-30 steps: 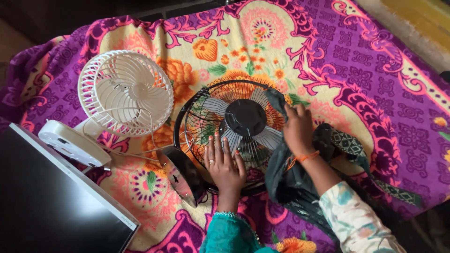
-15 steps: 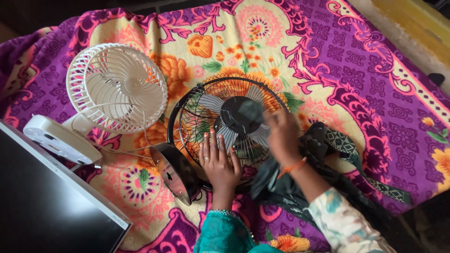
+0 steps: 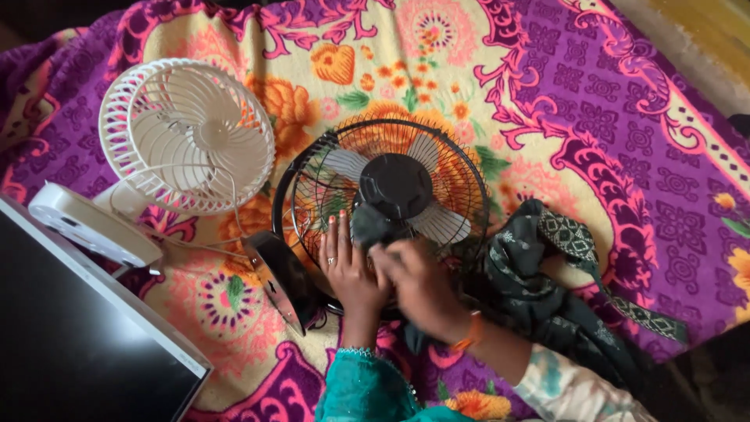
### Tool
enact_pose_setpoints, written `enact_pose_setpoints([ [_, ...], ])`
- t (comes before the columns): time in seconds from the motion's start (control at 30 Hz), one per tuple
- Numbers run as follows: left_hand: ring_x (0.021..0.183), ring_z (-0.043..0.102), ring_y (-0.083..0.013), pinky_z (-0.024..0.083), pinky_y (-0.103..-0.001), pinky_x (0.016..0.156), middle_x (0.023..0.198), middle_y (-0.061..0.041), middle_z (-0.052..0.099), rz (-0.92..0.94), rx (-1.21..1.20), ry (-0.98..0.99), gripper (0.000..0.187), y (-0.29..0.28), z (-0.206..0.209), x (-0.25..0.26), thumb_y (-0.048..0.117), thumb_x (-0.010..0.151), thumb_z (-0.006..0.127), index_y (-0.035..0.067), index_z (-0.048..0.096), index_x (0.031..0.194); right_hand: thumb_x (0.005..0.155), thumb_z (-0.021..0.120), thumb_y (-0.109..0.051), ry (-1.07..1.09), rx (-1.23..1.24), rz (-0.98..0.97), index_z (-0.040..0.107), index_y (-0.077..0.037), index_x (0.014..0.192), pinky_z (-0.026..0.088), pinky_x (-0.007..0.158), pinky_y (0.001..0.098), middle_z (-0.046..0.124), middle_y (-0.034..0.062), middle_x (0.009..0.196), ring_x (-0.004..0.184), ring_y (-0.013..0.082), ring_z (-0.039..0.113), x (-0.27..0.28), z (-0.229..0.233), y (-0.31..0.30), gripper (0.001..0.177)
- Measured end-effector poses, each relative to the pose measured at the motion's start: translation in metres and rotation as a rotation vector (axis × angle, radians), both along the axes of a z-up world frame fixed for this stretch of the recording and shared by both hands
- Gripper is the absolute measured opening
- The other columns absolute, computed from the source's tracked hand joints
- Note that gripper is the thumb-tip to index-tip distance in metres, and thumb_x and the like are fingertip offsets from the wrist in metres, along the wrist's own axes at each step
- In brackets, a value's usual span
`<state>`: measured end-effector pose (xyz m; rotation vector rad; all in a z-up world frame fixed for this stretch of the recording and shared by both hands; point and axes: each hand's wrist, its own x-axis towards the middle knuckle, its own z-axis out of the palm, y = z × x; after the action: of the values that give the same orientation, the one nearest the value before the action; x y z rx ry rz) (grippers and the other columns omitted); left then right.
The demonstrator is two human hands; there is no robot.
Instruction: The person wipes the front grill and blades of a black table fan using a dark cloth. They hold the fan steady with one hand while cleaning with the other, moving the cloth across the metal bars and the central hub. A white fan and a laptop are visible nearby on the patterned bedspread.
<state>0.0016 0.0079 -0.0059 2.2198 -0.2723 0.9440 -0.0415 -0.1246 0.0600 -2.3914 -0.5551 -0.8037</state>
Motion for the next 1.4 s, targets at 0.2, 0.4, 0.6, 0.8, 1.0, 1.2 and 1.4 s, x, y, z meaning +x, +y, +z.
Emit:
enact_pose_setpoints([
  [0.2, 0.147, 0.043, -0.0407, 0.029, -0.056, 0.122, 0.153, -0.023, 0.052, -0.002, 0.037, -0.028, 0.045, 0.0, 0.007, 0.005, 0.018, 0.096, 0.056, -0.005, 0.063, 0.134, 0.102, 0.067, -0.016, 0.255, 0.24, -0.489, 0.066, -0.001, 0.101, 0.045, 0.089, 0.0474, 0.061, 0.0158, 0.099, 0.097, 0.0355, 0.059, 0.052, -0.028, -0.049, 0.015],
  [0.4, 0.147, 0.045, -0.0394, 0.03, -0.055, 0.122, 0.151, -0.022, 0.055, 0.02, 0.021, 0.007, 0.044, 0.0, 0.003, 0.004, 0.019, 0.096, 0.056, -0.004, 0.065, 0.132, 0.089, 0.057, 0.007, 0.019, -0.024, -0.356, 0.066, 0.0, 0.115, 0.049, 0.086, 0.0504, 0.059, 0.022, 0.105, 0.1, 0.0427, 0.059, 0.097, -0.044, -0.165, 0.028],
  [0.6, 0.147, 0.045, -0.0413, 0.03, -0.055, 0.123, 0.151, -0.024, 0.054, 0.011, 0.035, -0.034, 0.046, 0.001, 0.001, 0.003, 0.019, 0.095, 0.053, -0.007, 0.062, 0.131, 0.084, 0.058, 0.002, 0.059, 0.012, -0.037, 0.07, -0.005, 0.11, 0.048, 0.081, 0.0457, 0.063, 0.016, 0.097, 0.093, 0.037, 0.062, 0.015, -0.022, 0.002, 0.03],
  [0.8, 0.146, 0.045, -0.0412, 0.03, -0.055, 0.121, 0.15, -0.024, 0.054, 0.004, 0.052, -0.017, 0.047, -0.002, 0.005, 0.003, 0.019, 0.094, 0.053, -0.006, 0.063, 0.132, 0.074, 0.059, 0.006, 0.047, -0.151, -0.322, 0.071, -0.004, 0.106, 0.046, 0.084, 0.0494, 0.062, 0.0163, 0.104, 0.096, 0.0394, 0.057, 0.046, -0.009, -0.01, 0.036],
  [1.0, 0.147, 0.045, -0.0399, 0.03, -0.055, 0.122, 0.151, -0.022, 0.055, 0.009, 0.022, -0.039, 0.045, -0.001, 0.004, 0.005, 0.018, 0.095, 0.053, -0.004, 0.063, 0.133, 0.075, 0.062, 0.003, -0.088, -0.206, -0.595, 0.071, -0.003, 0.111, 0.048, 0.085, 0.0513, 0.06, 0.0191, 0.108, 0.098, 0.042, 0.056, 0.119, -0.011, -0.102, 0.037],
  [1.2, 0.145, 0.045, -0.0395, 0.029, -0.054, 0.12, 0.15, -0.022, 0.054, -0.004, 0.019, -0.018, 0.053, 0.001, 0.002, 0.003, 0.023, 0.092, 0.056, -0.004, 0.061, 0.136, 0.081, 0.062, -0.001, 0.005, -0.107, -0.142, 0.072, -0.006, 0.111, 0.051, 0.085, 0.0452, 0.062, 0.0135, 0.109, 0.099, 0.0347, 0.06, 0.074, -0.021, 0.015, 0.032],
  [1.4, 0.147, 0.044, -0.0399, 0.029, -0.055, 0.123, 0.152, -0.021, 0.053, -0.009, 0.039, -0.027, 0.049, 0.002, 0.005, 0.003, 0.019, 0.094, 0.052, -0.004, 0.061, 0.136, 0.083, 0.064, -0.002, -0.032, -0.272, -0.141, 0.076, -0.008, 0.109, 0.047, 0.083, 0.0472, 0.062, 0.0108, 0.103, 0.097, 0.0332, 0.06, 0.098, -0.01, -0.017, 0.029],
])
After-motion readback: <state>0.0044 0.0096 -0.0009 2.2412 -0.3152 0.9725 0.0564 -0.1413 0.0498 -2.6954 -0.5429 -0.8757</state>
